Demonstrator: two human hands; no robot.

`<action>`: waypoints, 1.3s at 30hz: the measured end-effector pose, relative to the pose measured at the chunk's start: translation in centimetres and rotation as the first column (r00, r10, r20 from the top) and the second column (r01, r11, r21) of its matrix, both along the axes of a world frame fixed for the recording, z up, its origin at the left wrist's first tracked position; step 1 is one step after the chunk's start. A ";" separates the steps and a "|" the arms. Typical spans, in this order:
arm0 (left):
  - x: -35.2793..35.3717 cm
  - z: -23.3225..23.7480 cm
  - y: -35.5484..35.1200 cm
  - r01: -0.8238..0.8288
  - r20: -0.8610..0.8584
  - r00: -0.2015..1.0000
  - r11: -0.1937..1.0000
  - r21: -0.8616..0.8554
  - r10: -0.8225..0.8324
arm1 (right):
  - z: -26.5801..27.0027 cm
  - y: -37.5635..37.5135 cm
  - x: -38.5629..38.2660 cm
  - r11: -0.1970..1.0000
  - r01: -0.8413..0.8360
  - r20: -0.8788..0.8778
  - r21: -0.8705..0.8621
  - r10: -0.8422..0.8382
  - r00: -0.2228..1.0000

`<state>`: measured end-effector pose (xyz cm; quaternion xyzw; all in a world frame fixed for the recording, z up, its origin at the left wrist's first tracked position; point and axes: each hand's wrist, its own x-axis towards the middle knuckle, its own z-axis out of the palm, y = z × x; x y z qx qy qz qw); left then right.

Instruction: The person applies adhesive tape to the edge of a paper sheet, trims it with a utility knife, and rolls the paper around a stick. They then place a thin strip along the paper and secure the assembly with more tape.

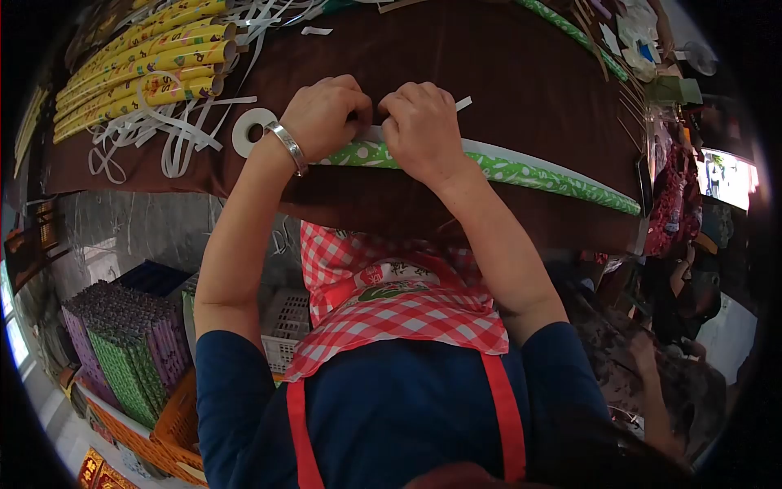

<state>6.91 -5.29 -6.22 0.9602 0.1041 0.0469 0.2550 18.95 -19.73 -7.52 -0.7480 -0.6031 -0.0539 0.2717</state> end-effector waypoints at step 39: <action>-5.4 2.0 5.6 -0.286 0.276 0.886 0.908 -0.307 0.372 | 0.3 0.1 0.2 0.998 -0.057 -0.002 0.041 0.057 0.998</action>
